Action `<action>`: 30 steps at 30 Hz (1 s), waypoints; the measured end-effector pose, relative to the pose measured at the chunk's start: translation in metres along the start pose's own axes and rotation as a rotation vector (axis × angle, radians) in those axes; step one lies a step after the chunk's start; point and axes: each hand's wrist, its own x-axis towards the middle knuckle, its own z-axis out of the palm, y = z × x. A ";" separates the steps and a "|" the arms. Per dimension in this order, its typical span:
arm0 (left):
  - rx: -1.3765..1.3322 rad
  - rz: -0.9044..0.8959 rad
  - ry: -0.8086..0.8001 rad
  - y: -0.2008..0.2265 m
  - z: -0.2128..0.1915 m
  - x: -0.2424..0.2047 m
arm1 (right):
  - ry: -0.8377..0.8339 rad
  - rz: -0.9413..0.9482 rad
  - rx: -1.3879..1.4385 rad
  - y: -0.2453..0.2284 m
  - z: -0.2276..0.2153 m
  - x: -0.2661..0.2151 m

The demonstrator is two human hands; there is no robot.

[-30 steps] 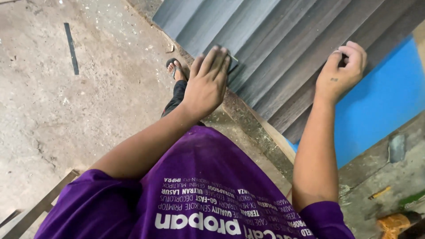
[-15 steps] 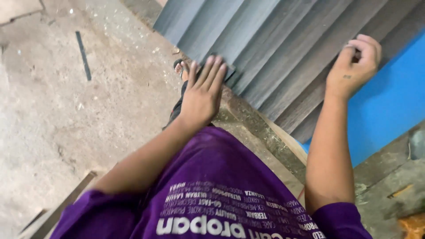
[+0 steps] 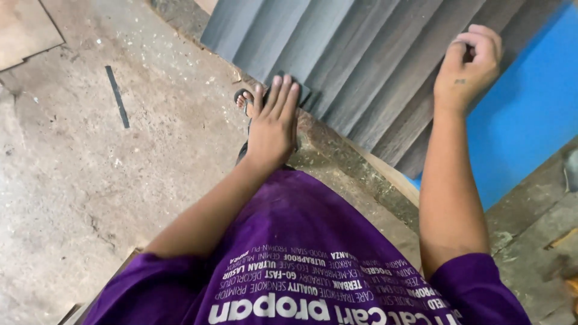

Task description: Sanding a corrugated panel using a hand-held sanding block to prepare the surface for finishing.

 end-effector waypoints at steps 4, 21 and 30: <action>0.089 -0.017 -0.067 0.000 0.027 0.076 | -0.024 0.035 0.016 0.001 0.001 -0.006; -0.276 0.171 -0.194 0.005 -0.106 -0.071 | -0.831 0.102 0.903 -0.217 -0.022 0.002; -0.223 0.383 0.009 -0.073 -0.125 0.037 | -1.152 0.953 0.337 -0.268 0.016 -0.014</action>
